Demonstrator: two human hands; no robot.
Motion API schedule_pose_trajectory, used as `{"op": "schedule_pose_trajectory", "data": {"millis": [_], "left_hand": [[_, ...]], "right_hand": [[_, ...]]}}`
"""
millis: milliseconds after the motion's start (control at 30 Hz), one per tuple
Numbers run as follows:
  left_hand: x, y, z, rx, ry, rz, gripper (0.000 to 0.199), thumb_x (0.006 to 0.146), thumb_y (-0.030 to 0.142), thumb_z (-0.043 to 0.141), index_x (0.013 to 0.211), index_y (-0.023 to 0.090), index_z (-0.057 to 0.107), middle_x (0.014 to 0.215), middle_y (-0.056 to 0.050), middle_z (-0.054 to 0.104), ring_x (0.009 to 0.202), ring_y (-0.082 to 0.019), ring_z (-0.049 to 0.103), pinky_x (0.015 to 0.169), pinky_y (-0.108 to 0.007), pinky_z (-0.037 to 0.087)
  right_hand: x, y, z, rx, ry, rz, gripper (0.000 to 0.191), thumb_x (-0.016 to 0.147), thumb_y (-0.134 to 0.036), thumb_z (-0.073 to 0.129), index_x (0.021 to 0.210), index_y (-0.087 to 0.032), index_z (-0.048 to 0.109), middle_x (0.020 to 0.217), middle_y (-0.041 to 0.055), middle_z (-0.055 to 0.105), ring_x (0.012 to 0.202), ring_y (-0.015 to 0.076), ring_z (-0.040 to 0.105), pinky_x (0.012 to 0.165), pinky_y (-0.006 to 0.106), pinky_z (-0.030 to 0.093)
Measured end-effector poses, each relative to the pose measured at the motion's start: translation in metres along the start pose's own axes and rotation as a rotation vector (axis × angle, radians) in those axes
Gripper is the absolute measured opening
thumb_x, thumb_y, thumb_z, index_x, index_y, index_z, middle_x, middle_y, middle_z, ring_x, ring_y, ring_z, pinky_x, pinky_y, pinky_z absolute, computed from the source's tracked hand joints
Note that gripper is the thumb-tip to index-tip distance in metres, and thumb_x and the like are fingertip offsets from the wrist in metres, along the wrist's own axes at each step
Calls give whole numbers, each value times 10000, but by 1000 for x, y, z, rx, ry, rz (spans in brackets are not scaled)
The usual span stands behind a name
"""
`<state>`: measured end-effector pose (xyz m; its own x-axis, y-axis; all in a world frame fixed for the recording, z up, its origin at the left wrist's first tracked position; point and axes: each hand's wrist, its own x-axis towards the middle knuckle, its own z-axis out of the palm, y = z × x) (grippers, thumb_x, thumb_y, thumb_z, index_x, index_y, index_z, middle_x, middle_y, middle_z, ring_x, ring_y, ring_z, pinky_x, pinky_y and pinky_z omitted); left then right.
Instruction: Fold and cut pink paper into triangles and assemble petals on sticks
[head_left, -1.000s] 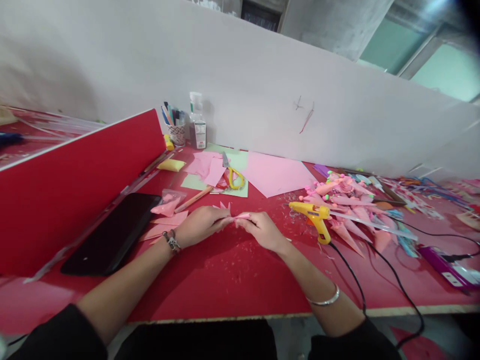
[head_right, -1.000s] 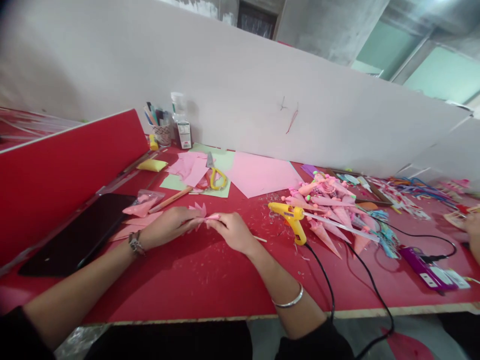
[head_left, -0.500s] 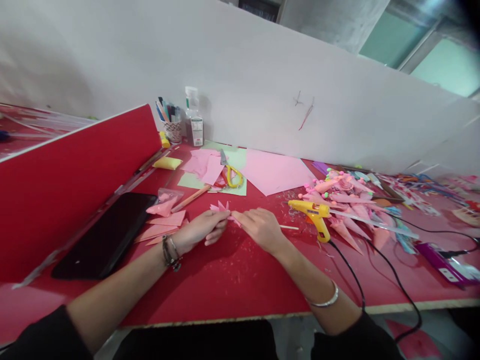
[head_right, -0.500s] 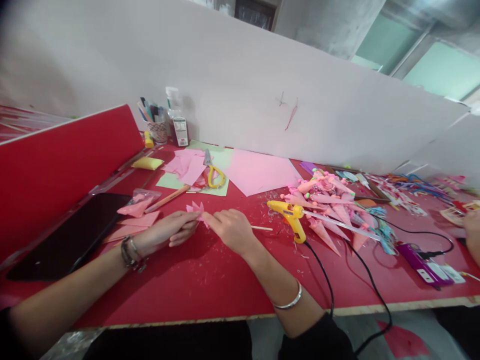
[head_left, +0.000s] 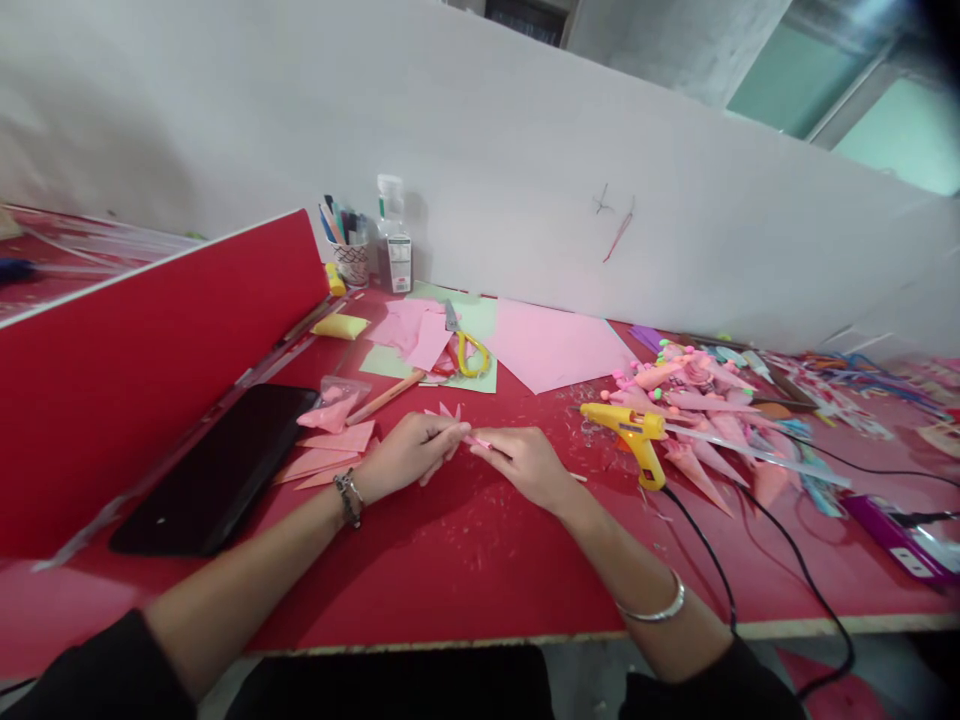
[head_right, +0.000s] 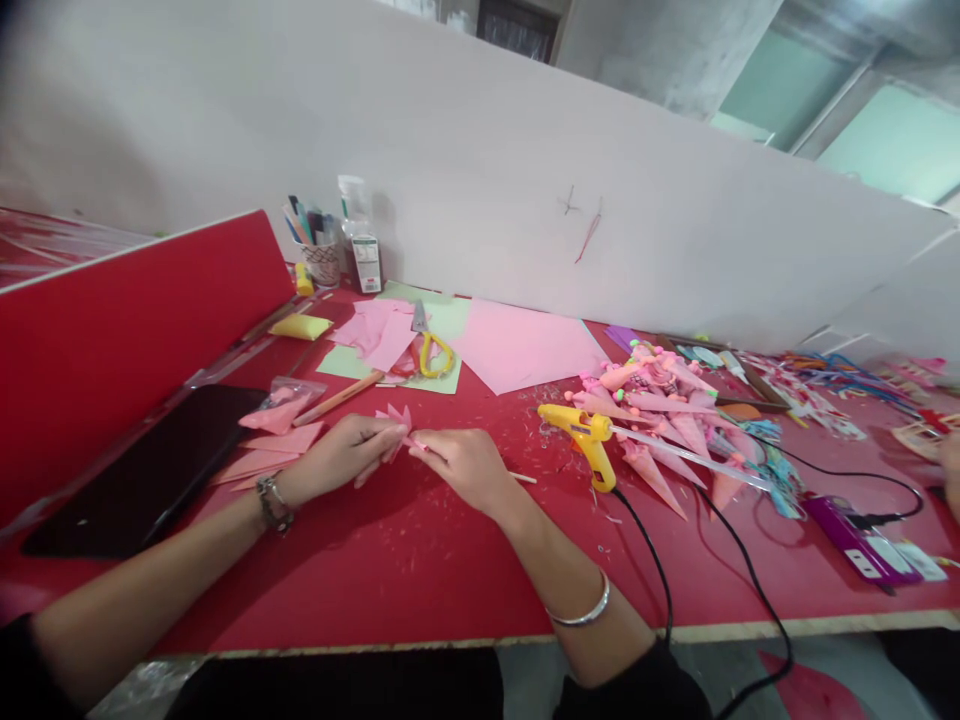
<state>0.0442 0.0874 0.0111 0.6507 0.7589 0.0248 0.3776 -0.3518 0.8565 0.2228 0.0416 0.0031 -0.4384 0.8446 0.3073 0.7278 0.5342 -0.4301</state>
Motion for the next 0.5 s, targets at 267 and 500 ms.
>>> {"op": "schedule_pose_trajectory", "data": {"millis": [267,500], "left_hand": [[-3,6,7,-589,-105,-350,373,797,464,400,545,194,356,310,119,238,276,-42,197,429,-200,331],[-3,6,2,102,133,0,387,816,436,350,546,178,451,454,23,455,429,-94,392,461,-218,270]], "right_hand": [[1,0,4,-538,10,-113,285,925,-221,314,957,-164,591,693,42,642,634,130,567,596,242,324],[3,-6,-3,-14,-69,103,340,918,-358,316,869,-174,597,676,2,616,600,100,540,554,195,326]]}}
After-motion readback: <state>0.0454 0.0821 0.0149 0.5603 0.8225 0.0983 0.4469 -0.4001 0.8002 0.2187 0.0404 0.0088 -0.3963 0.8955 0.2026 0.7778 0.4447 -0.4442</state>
